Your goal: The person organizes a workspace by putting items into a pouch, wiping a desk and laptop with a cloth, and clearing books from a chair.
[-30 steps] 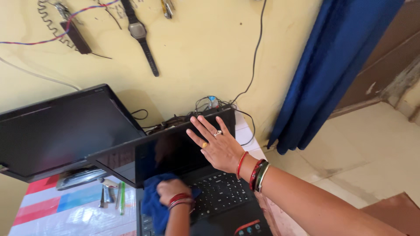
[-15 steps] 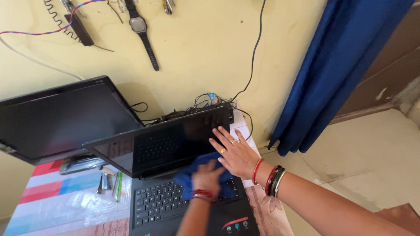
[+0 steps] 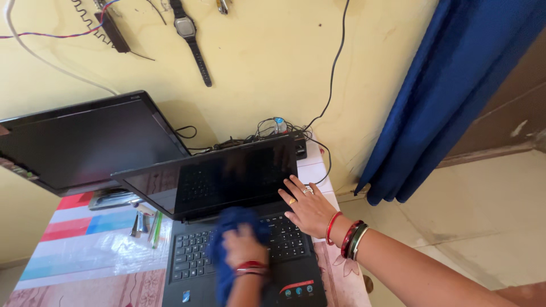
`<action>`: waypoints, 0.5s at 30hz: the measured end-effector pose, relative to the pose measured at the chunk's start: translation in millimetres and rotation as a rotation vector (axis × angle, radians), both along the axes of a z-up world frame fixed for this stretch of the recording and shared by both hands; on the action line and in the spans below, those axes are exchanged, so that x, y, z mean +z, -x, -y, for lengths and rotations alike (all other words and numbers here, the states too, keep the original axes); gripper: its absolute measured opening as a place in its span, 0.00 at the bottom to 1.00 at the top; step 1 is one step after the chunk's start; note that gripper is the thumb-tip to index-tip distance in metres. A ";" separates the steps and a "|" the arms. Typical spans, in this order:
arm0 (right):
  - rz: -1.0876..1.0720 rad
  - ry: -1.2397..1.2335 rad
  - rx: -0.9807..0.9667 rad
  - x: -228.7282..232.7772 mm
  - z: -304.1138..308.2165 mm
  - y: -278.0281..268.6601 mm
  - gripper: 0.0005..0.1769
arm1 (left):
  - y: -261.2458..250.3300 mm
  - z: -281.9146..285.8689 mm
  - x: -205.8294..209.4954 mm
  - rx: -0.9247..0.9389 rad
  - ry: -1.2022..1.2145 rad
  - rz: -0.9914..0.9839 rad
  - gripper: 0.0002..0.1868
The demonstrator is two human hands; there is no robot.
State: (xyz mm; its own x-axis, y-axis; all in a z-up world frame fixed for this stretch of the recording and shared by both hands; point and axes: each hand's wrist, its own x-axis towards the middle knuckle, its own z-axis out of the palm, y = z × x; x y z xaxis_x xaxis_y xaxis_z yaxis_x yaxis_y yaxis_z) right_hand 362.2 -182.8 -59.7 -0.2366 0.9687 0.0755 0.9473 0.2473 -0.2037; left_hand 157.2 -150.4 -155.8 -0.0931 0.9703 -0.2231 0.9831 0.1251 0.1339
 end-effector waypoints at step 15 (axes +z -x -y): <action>-0.023 -0.011 0.240 -15.6 -4.7 29.9 0.35 | 121.7 85.2 -25.9 -0.613 -0.105 0.344 0.14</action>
State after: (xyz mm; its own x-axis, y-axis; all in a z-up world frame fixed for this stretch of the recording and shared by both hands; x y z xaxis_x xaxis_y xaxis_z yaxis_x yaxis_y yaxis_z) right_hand 332.3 -178.1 -75.3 -0.4585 0.8837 0.0941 0.8561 0.4676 -0.2203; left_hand 35.5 -235.6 -181.7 0.5352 0.8436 -0.0444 0.7724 -0.4674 0.4301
